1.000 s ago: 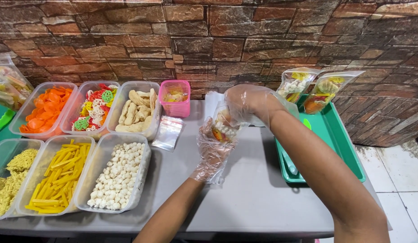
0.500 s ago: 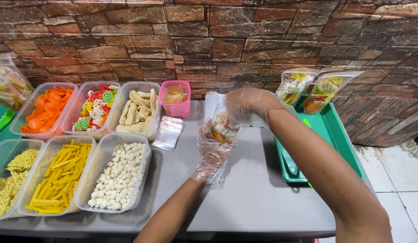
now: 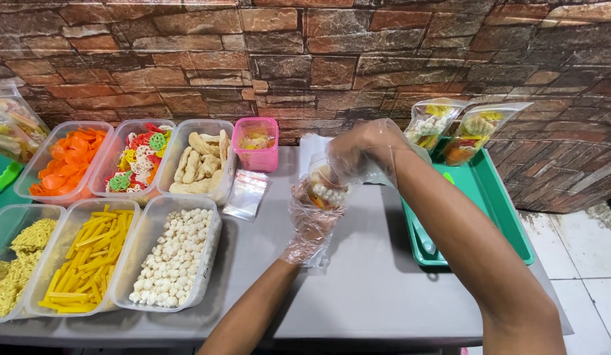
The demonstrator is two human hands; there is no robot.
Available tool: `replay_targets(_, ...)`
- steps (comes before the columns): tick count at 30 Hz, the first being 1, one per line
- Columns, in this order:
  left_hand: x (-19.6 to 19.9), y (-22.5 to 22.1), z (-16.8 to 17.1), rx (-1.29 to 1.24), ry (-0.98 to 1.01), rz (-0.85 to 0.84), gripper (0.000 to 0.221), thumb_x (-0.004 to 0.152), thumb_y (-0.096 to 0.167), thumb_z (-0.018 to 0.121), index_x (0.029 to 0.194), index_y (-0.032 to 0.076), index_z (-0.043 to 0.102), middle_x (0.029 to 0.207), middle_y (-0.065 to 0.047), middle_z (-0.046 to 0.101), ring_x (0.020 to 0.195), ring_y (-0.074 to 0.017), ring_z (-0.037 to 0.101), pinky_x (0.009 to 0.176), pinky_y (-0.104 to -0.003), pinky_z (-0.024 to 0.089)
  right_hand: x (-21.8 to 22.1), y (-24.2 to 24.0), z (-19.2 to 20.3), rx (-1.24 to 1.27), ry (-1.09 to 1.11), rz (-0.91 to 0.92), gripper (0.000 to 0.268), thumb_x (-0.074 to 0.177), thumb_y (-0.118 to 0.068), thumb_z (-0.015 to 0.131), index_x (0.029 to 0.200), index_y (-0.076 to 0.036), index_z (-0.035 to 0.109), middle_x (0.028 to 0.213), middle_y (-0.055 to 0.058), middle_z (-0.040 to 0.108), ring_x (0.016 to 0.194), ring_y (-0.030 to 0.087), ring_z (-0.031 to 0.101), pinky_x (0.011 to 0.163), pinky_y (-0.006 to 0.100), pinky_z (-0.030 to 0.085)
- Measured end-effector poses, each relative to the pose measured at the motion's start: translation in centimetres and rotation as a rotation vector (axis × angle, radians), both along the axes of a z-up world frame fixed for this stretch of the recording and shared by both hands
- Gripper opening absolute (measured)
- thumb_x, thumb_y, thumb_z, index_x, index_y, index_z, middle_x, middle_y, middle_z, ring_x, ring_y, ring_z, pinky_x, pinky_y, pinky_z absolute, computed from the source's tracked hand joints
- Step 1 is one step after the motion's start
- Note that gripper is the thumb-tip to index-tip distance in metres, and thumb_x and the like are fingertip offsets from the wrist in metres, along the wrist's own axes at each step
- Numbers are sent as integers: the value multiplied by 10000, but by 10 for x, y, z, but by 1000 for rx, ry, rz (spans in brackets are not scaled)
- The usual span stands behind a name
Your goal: The person places small white snack balls into a clear plastic bag that already contains yellow and orange snack pieces. They then fold the top of the bag to close it. The process is repeated with another bag.
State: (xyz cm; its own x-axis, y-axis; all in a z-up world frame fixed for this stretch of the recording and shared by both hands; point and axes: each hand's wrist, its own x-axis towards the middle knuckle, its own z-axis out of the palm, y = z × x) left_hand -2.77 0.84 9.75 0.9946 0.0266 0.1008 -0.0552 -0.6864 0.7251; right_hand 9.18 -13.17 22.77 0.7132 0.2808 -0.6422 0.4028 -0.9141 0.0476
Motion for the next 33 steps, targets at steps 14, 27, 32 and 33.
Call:
replay_targets(14,11,-10,-43,-229,-473,197,963,561,466,907,1341,115,464,1163,-86,631,1041,-261,675,867,-367,594,-78,51,68,-119,-181,-48,128,887,-232,582,883,-125,652,873,61,587,948,260,503,832,535,392)
replay_targets(27,3,-5,-29,-120,-252,176,801,523,420,931,1183,90,619,1053,-129,703,1039,-322,708,890,-410,607,24,-5,-30,-159,-56,168,313,967,-471,405,728,-270,377,760,-58,365,725,125,345,659,325,344)
replay_targets(32,28,-27,-102,-131,-895,289,999,656,560,826,1417,51,425,1217,-129,597,1025,-328,654,879,-422,560,7,-12,-18,5,-49,246,441,1001,-499,479,675,-293,266,697,-70,253,650,105,239,598,281,219)
replay_targets(33,28,-28,-105,-61,-945,313,990,713,596,792,1431,21,425,1269,-141,602,1080,-353,654,936,-446,556,-16,0,10,185,-18,218,545,990,-437,623,606,-249,285,633,-57,257,581,116,206,505,308,149)
